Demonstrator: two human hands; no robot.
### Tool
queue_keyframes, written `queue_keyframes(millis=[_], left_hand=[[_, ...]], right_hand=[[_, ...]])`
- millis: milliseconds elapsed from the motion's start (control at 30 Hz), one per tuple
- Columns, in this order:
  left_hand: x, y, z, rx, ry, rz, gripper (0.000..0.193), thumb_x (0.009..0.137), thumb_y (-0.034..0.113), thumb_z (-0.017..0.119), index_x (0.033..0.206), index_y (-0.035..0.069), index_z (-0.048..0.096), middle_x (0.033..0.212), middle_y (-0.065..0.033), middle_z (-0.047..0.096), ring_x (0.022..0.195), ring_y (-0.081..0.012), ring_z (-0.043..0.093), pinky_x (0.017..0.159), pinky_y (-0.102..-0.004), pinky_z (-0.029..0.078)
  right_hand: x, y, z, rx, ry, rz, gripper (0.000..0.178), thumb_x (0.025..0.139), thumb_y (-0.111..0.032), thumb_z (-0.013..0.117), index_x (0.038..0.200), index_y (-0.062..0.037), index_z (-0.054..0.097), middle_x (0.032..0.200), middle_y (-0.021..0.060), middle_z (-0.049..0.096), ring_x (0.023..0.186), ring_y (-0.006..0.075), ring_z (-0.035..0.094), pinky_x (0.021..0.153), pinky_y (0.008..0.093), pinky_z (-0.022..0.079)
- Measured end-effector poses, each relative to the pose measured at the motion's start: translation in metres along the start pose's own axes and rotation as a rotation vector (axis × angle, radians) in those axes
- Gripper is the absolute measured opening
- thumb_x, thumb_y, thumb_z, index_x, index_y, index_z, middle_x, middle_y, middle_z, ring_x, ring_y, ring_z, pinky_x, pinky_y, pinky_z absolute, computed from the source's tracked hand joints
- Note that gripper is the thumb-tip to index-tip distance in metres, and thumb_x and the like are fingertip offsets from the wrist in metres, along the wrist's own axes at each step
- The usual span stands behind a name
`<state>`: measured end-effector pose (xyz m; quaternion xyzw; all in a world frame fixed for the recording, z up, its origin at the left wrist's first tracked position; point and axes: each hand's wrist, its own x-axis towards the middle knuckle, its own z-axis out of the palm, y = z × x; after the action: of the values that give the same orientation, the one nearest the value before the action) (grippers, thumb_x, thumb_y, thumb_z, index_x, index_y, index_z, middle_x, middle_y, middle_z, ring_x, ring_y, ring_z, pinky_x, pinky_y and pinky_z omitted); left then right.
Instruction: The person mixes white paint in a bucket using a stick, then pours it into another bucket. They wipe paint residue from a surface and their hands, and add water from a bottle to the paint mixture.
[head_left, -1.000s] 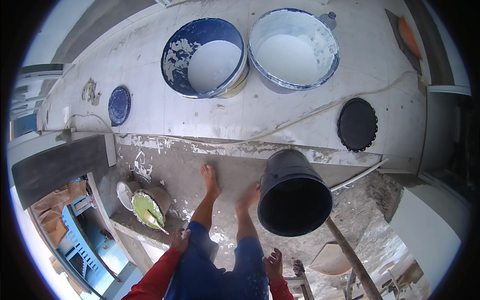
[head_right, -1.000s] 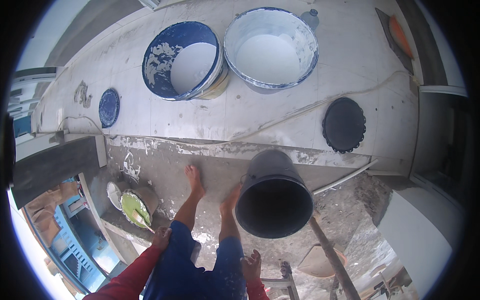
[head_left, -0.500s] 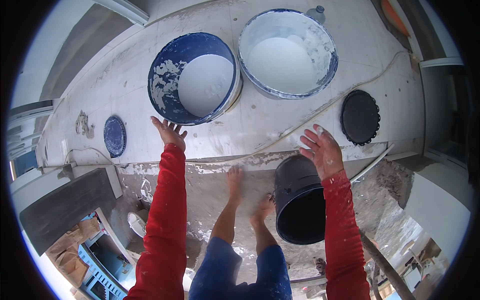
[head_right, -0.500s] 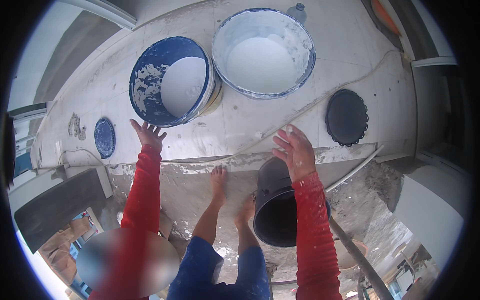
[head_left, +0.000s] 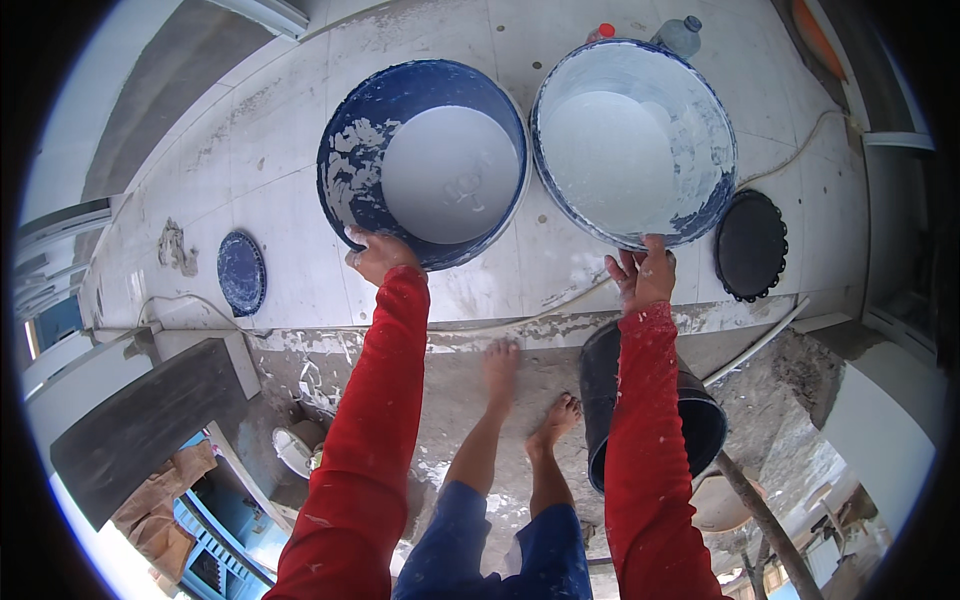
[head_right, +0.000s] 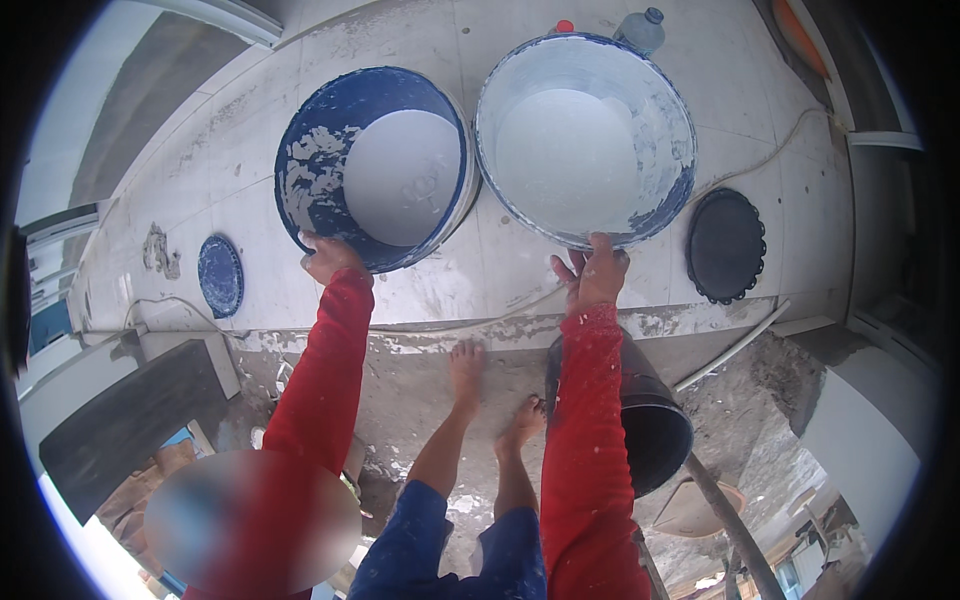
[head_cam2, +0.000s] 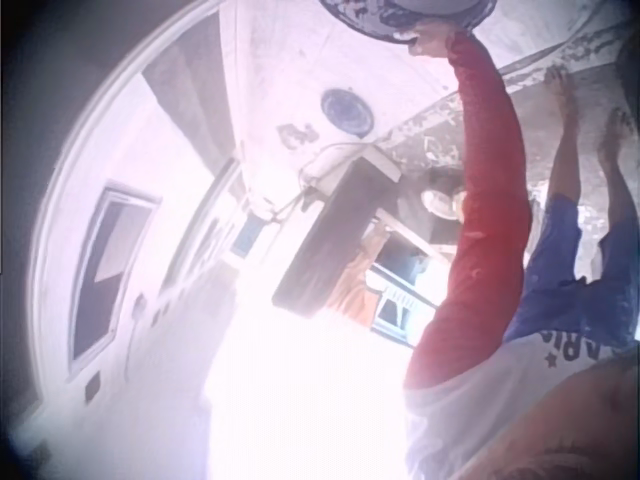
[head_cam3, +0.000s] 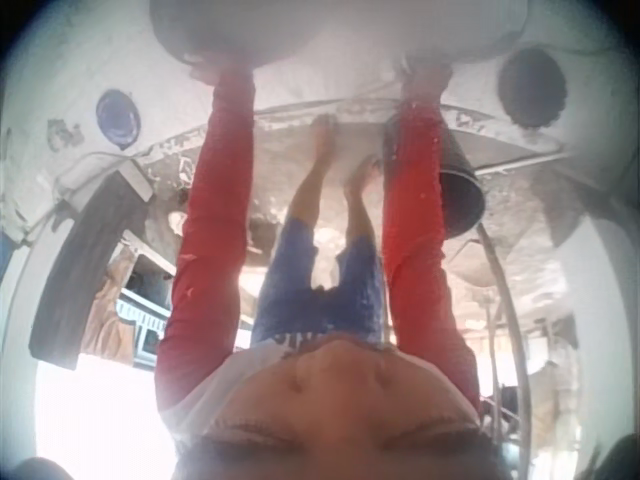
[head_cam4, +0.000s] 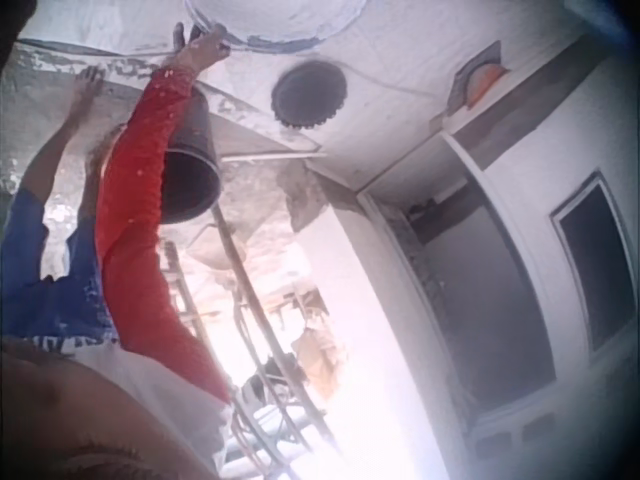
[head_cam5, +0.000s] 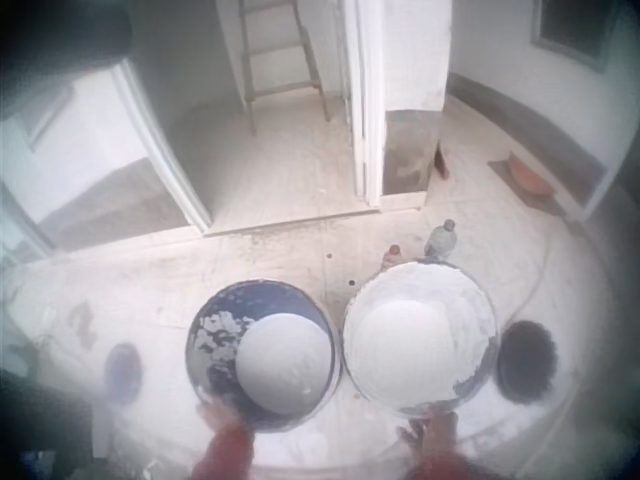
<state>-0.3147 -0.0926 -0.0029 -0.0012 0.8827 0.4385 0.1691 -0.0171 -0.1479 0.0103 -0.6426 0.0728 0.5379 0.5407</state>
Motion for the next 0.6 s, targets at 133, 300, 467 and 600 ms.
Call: queue_keyframes(millis=[133, 300, 467, 600], left_hand=[[0.004, 0.001, 0.001, -0.014, -0.009, 0.003, 0.072, 0.095, 0.052, 0.041, 0.128, -0.012, 0.038, 0.114, -0.0311, 0.056, 0.1, -0.0407, 0.06, 0.088, -0.0428, 0.049], [-0.006, 0.001, 0.002, -0.004, -0.081, -0.008, 0.074, 0.094, 0.052, 0.041, 0.127, -0.014, 0.037, 0.118, -0.0308, 0.055, 0.103, -0.0407, 0.059, 0.09, -0.0438, 0.048], [0.003, -0.003, 0.003, -0.026, -0.023, 0.015, 0.074, 0.092, 0.054, 0.043, 0.118, -0.015, 0.045, 0.11, -0.0275, 0.059, 0.095, -0.0379, 0.061, 0.086, -0.0429, 0.048], [0.005, -0.005, 0.001, 0.036, -0.039, 0.015, 0.075, 0.094, 0.053, 0.04, 0.129, -0.013, 0.036, 0.12, -0.0308, 0.054, 0.104, -0.0418, 0.058, 0.09, -0.0444, 0.048]], right_hand=[[-0.023, 0.029, 0.005, 0.148, 0.102, 0.034, 0.062, 0.081, -0.02, 0.062, 0.13, -0.0071, 0.026, 0.12, 0.0103, 0.042, 0.107, 0.0259, 0.049, 0.078, 0.0452, 0.054], [-0.024, 0.024, -0.012, 0.129, -0.025, 0.007, 0.058, 0.09, -0.019, 0.059, 0.134, -0.0083, 0.024, 0.124, 0.01, 0.042, 0.111, 0.0269, 0.048, 0.083, 0.0477, 0.051], [-0.079, 0.062, -0.064, -0.127, -0.135, 0.104, 0.046, 0.091, -0.028, 0.06, 0.129, -0.0078, 0.042, 0.106, 0.0075, 0.053, 0.092, 0.0198, 0.06, 0.077, 0.0378, 0.052], [-0.171, 0.099, -0.123, -0.342, -0.329, 0.353, 0.036, 0.09, -0.02, 0.061, 0.12, -0.0036, 0.05, 0.106, 0.0095, 0.058, 0.094, 0.019, 0.061, 0.078, 0.0314, 0.052]])
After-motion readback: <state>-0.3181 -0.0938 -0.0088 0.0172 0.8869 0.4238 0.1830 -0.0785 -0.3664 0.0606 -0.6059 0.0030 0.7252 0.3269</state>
